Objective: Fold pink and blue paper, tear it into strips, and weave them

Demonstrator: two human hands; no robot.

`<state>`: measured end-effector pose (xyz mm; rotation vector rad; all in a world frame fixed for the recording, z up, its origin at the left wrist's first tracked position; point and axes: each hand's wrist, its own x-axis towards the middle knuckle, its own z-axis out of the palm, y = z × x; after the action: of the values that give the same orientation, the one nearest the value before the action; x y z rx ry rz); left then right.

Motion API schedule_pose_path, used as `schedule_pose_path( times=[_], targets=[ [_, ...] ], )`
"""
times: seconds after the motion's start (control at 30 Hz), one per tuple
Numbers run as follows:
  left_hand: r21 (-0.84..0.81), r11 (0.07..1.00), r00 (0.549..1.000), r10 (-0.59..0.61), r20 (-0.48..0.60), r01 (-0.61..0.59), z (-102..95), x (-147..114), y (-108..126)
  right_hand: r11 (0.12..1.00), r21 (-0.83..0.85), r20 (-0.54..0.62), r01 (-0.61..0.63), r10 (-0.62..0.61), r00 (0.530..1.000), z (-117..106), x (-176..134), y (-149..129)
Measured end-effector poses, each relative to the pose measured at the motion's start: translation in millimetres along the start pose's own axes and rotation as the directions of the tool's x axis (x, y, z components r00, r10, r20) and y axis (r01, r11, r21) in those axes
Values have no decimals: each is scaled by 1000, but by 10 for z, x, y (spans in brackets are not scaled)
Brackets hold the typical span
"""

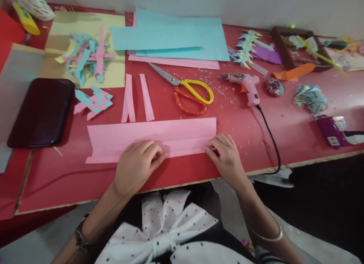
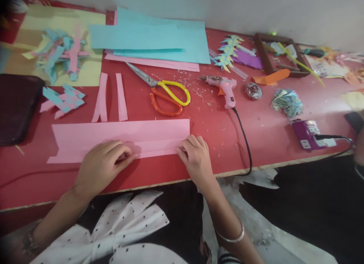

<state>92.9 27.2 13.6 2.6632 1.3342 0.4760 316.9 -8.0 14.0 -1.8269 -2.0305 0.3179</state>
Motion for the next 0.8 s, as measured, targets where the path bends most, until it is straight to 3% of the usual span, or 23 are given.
schedule_pose_path(
  times=[0.47, 0.63, 0.7, 0.8],
  targets=[
    [-70, 996, 998, 49, 50, -46, -45, -123, -302, 999, -41, 1, 22, -22, 1000, 15, 1, 37],
    [-114, 990, 989, 100, 109, -88, -82, -134, -322, 976, -207, -91, 62, -82, 992, 18, -52, -103],
    [-127, 987, 985, 113, 130, -97, -85, -117, -266, 952, -290, -137, 98, -143, 980, 34, -63, -234],
    [-148, 982, 981, 137, 138, -116, -63, -74, -148, 931, -241, -9, 273, -283, 959, 87, -23, -416]
  ],
)
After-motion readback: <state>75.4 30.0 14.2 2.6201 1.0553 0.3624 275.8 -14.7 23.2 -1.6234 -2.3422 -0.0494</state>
